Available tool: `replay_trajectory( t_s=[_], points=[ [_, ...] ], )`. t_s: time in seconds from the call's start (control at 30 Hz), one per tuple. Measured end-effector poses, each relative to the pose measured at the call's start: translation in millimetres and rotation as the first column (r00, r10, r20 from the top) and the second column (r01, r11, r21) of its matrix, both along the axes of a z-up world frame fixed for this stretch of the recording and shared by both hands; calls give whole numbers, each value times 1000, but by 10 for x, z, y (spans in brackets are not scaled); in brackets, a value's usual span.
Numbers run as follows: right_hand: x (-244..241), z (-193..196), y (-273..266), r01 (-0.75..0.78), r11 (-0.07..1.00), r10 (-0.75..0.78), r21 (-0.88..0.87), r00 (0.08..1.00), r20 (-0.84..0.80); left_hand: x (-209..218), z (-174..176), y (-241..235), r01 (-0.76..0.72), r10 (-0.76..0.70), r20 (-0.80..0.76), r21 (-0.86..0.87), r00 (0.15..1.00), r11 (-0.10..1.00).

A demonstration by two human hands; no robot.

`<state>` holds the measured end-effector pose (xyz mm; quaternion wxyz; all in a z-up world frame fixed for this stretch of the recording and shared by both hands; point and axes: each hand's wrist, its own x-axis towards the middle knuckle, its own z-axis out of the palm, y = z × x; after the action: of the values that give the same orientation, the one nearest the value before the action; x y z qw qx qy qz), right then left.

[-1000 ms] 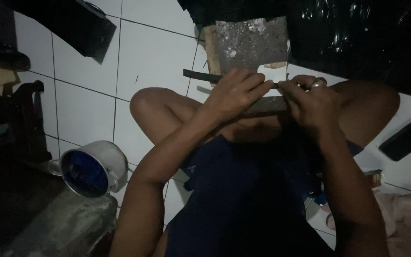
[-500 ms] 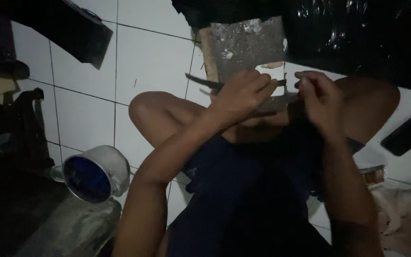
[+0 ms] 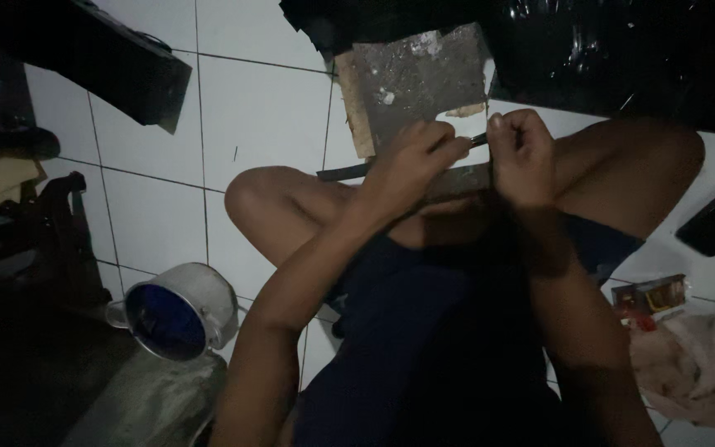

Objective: The person sits on the floor and uses a knife to cut a long strip of black material into smaller pieces on a small wooden board. The person repeatedly cuts the material and places the cut pieces aside.

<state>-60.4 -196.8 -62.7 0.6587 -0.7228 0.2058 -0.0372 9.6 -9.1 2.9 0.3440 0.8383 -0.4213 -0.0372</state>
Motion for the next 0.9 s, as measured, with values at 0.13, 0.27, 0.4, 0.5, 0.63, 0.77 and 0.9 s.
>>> replay_trajectory(
  t_s=[0.13, 0.27, 0.4, 0.5, 0.63, 0.77, 0.9],
  points=[
    [46, 26, -30, 1, 1000, 1, 22, 993, -114, 16, 11, 63, 13, -12, -51, 8, 999, 1000],
    [78, 113, -97, -33, 999, 28, -10, 957, -289, 34, 0, -8, 20, -20, -15, 4, 1000, 1000],
    [139, 118, -172, 21, 999, -8, 33, 938, -346, 45, -12, -138, 53, -53, -1, 12, 999, 999],
    [149, 87, -255, 58, 992, -16, 112, 938, -347, 23, -18, -215, 35, -34, -40, 25, 999, 999],
    [25, 116, -331, 154, 728, -76, 668, 987, -144, 39, -43, -271, 28, -27, -24, 33, 999, 999],
    [-51, 168, -191, 124, 778, -42, 616, 988, -146, 30, -46, -281, 30, -29, -22, 52, 999, 998],
    [-12, 225, -43, 201, 815, -112, 544, 975, -193, -11, 10, -173, 2, -2, -17, -3, 1000, 1000]
  ],
)
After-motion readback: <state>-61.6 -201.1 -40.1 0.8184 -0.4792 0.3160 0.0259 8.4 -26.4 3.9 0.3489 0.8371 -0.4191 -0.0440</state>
